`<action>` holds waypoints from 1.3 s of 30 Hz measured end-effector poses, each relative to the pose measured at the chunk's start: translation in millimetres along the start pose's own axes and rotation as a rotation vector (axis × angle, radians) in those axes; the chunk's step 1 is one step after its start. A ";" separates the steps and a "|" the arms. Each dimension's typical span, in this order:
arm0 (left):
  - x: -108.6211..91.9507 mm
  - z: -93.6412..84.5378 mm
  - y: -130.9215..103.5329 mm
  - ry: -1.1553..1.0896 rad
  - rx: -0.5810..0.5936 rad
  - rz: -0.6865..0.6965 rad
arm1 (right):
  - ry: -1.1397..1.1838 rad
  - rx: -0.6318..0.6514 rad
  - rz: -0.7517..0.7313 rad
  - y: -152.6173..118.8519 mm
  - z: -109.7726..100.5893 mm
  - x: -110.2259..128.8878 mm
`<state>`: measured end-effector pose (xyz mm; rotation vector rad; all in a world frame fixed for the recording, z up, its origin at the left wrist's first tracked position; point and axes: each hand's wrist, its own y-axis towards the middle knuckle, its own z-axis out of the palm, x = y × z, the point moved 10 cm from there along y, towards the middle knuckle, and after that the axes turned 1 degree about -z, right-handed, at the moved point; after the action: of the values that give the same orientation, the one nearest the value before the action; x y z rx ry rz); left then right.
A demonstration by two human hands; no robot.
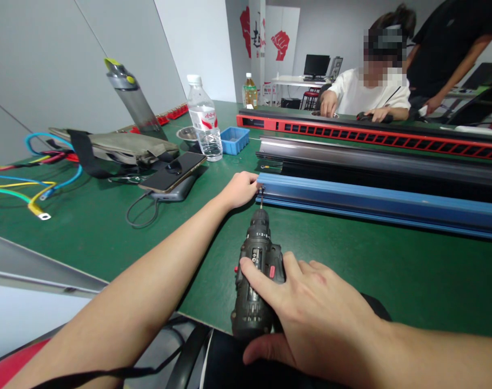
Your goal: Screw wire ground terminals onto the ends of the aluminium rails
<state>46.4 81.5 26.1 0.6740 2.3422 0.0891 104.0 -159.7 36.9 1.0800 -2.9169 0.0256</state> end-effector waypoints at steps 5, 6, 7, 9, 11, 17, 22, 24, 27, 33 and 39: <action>-0.2 0.0 0.4 -0.014 -0.005 0.012 | 0.016 0.007 0.004 0.3 0.2 -0.5; 0.2 0.2 0.5 -0.014 -0.004 0.011 | 0.017 0.010 0.006 0.4 0.7 -0.7; 0.7 0.4 0.6 -0.014 -0.003 0.007 | 0.017 0.011 0.006 0.4 0.9 -0.7; 1.6 0.6 0.7 -0.012 -0.001 -0.001 | 0.013 0.008 0.004 0.4 1.0 -0.4; 2.0 0.6 0.9 -0.007 -0.002 -0.006 | 0.001 0.005 0.005 0.4 0.8 -0.2; 1.5 0.2 0.8 0.001 -0.003 -0.017 | -0.018 0.001 0.006 0.5 -0.2 -0.1; 1.7 0.0 0.5 0.006 0.000 -0.026 | -0.008 0.003 0.002 1.2 -1.4 0.2; 2.2 0.0 0.6 0.001 -0.001 -0.023 | -0.011 0.000 -0.001 1.1 -1.7 0.6; 2.4 0.5 1.0 -0.017 0.001 -0.011 | -0.013 -0.005 0.004 0.7 -1.9 0.0; 1.7 0.6 0.7 0.010 0.008 0.005 | 0.025 0.006 0.000 1.2 0.1 -1.1; 2.2 0.5 -1.2 -0.010 0.053 -0.015 | 0.073 0.004 0.010 3.9 1.9 -2.4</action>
<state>44.8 81.5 24.1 0.6805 2.3464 0.0171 103.2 -155.2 34.9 1.0421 -2.8584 0.0700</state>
